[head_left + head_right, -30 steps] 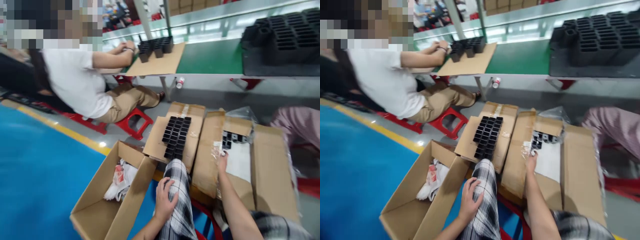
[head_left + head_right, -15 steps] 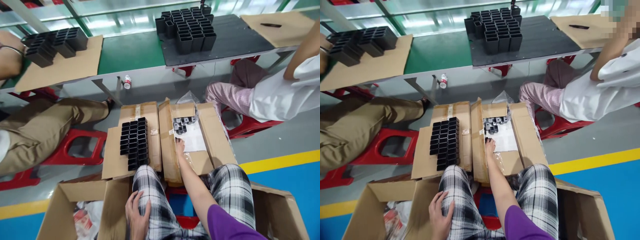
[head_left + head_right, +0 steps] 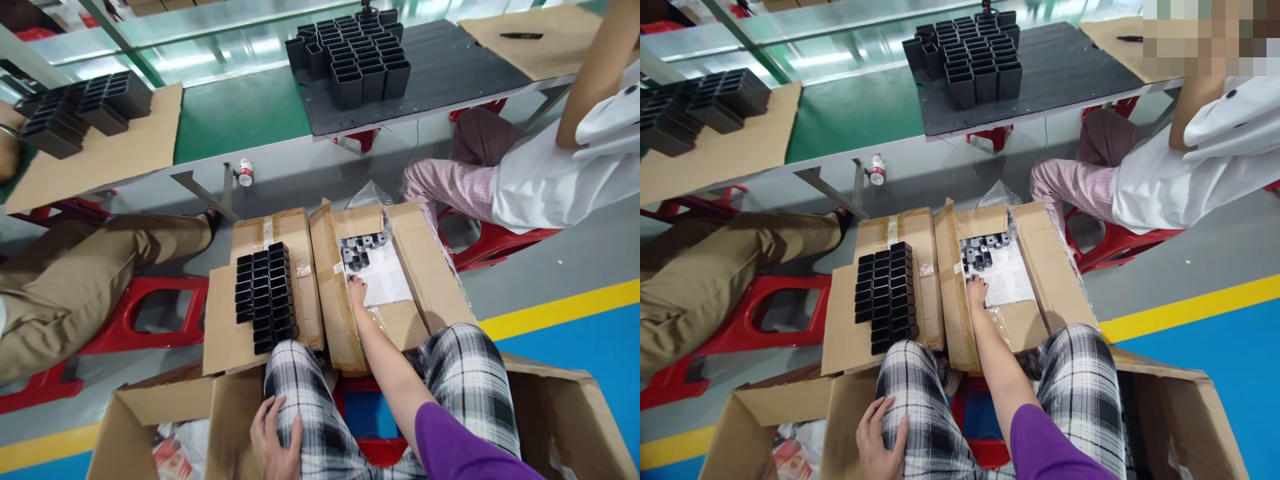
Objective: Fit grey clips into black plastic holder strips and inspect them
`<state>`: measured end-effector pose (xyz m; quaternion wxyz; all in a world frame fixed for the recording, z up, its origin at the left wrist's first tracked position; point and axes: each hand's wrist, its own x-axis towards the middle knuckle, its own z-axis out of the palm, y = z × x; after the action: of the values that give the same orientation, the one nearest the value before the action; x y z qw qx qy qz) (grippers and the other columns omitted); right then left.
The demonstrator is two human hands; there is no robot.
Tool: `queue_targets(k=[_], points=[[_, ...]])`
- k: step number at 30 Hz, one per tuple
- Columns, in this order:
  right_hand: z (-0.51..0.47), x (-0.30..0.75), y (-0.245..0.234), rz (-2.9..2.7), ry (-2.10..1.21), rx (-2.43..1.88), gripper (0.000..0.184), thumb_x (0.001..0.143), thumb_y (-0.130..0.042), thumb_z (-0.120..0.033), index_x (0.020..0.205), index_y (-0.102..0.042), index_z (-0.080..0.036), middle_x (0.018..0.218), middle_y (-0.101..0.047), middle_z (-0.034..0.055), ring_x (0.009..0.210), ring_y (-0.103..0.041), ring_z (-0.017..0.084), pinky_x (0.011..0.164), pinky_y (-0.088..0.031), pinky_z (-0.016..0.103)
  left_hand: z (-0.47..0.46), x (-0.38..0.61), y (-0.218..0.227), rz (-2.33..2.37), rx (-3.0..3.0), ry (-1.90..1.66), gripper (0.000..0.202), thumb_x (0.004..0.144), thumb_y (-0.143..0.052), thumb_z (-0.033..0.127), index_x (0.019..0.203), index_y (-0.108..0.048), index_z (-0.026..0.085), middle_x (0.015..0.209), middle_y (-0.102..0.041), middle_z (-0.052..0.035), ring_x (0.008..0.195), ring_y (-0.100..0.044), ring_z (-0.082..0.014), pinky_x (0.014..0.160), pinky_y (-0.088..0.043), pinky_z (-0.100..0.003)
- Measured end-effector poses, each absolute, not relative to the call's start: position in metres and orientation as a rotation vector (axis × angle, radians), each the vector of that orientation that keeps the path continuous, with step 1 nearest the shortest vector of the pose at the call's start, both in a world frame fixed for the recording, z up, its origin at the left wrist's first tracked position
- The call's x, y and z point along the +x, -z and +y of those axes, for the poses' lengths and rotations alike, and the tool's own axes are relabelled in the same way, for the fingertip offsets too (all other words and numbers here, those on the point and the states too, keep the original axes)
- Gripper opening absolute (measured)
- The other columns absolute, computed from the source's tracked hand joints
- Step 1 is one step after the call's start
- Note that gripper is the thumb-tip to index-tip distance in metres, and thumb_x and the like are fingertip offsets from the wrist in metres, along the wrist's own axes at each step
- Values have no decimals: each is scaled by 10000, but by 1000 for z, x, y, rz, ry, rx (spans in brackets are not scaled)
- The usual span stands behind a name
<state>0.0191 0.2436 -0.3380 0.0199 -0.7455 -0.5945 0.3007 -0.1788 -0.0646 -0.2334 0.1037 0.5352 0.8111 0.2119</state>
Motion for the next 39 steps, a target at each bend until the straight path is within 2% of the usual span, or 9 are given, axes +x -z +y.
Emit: queue_targets(k=[5,13,17,23,27,30,33,37,39], points=[[263,17,334,-1753,-782,-2344,324,1004,-601,-312,1302,-605,-184,1378,-593,104,1265,-576,265,1052,-504,494,-66,-178,234,2385,1589,-660,393,885,-538,545,1152,-638,275,1249,-608,-92,1183,-605,-357,1029,-509,-581],[297,23,333,-1630,-713,-2390,308,1014,-565,-275,1301,-597,-168,1241,-657,84,1199,-602,250,1038,-469,468,-60,-173,227,2374,1540,-700,340,877,-507,497,1215,-531,472,1265,-556,-25,1217,-574,-423,1036,-477,-679],[279,39,334,-1589,-745,-2379,363,1027,-359,-111,1295,-604,-131,1211,-681,167,1194,-581,286,998,-413,459,-61,-175,228,2347,1536,-663,409,864,-492,511,1270,-466,555,1285,-524,-13,1246,-548,-443,1040,-468,-701],[253,35,319,-1590,-838,-2214,456,1015,-326,-118,1404,-560,-165,1545,-467,207,1365,-446,329,1088,-329,495,-59,-177,231,2350,1639,-594,540,842,-458,528,1364,-368,633,1273,-521,-30,1221,-574,-451,1017,-498,-690],[240,-17,303,-1639,-1076,-1966,497,953,-400,-64,1386,-598,-204,1404,-614,153,1283,-547,275,1068,-418,418,-56,-176,221,2351,1694,-597,560,845,-455,510,1380,-357,642,1238,-547,-44,1167,-608,-447,988,-525,-682],[227,-52,295,-1613,-1256,-1783,556,920,-426,-41,1429,-572,-209,1359,-643,126,1261,-589,240,1065,-469,363,-45,-169,202,2370,1797,-558,546,854,-475,471,1375,-390,611,1165,-581,-65,1060,-647,-446,859,-567,-695],[212,-59,296,-1533,-1375,-1666,573,946,-390,-44,1500,-491,-146,1459,-561,167,1361,-528,252,1166,-417,419,-8,-143,188,2162,2088,-571,371,849,-545,362,1198,-584,480,1003,-652,-58,899,-692,-392,727,-601,-624],[200,-42,305,-1467,-1540,-1445,471,1013,-433,-137,1479,-505,-131,1505,-525,141,1393,-512,208,1231,-358,423,89,-85,212,1732,2063,-638,253,906,-459,168,992,-677,263,1028,-723,-71,1027,-705,-253,941,-606,-427],[201,-35,310,-1448,-1636,-1341,374,1046,-481,-302,1359,-609,-142,1459,-565,117,1318,-579,182,1194,-414,383,141,-64,240,1813,1964,-602,269,912,-449,137,1034,-675,215,1113,-715,-109,1079,-680,-256,983,-581,-436]])
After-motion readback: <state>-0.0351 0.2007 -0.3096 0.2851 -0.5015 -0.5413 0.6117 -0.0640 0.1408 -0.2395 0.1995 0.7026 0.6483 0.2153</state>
